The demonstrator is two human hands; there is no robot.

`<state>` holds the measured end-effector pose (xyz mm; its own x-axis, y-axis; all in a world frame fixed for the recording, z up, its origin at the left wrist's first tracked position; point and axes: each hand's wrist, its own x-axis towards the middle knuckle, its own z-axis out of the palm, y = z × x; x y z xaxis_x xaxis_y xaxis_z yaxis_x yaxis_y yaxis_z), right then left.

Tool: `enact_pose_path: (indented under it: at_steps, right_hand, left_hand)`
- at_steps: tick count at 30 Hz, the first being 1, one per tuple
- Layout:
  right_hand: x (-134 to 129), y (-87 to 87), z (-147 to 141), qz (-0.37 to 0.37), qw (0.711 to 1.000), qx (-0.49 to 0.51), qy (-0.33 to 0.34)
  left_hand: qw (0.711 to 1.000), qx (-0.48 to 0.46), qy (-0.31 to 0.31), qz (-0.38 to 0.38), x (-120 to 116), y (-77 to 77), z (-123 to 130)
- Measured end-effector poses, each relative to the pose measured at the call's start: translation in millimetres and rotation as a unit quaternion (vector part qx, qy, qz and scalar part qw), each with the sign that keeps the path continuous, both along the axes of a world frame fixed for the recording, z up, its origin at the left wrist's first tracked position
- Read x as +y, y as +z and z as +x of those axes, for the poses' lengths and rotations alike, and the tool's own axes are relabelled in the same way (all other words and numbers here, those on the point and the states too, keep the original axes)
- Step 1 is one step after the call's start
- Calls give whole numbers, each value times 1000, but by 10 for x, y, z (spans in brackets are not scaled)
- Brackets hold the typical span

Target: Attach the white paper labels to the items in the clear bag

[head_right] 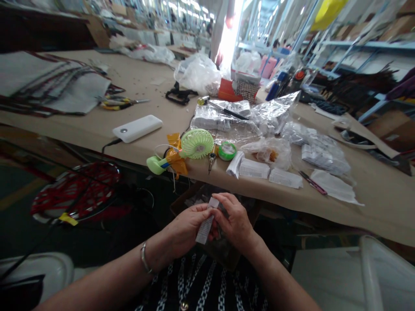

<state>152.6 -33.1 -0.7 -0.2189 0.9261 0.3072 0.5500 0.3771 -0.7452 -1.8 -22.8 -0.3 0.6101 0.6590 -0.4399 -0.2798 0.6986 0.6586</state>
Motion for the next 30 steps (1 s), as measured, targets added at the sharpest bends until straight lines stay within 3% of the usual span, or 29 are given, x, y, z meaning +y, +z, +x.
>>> enact_pose_path:
  at_steps: [8,13,17,21,30]
  right_hand:
    - [30,-24,-59,4,1000,-24,8]
    - [49,-67,-89,-66,997,49,-8]
    - [112,-99,-130,-179,964,194,-28]
    - [198,-115,-169,-256,930,262,-36]
    - [351,-171,-291,-292,894,339,-39]
  left_hand:
    - [1000,5,14,-6,0,-33,-41]
    - [1000,-1,30,-1,12,-66,-57]
    - [999,-13,43,7,22,-121,-85]
    - [999,1,53,10,33,-143,-108]
    - [993,64,99,27,129,-127,-124]
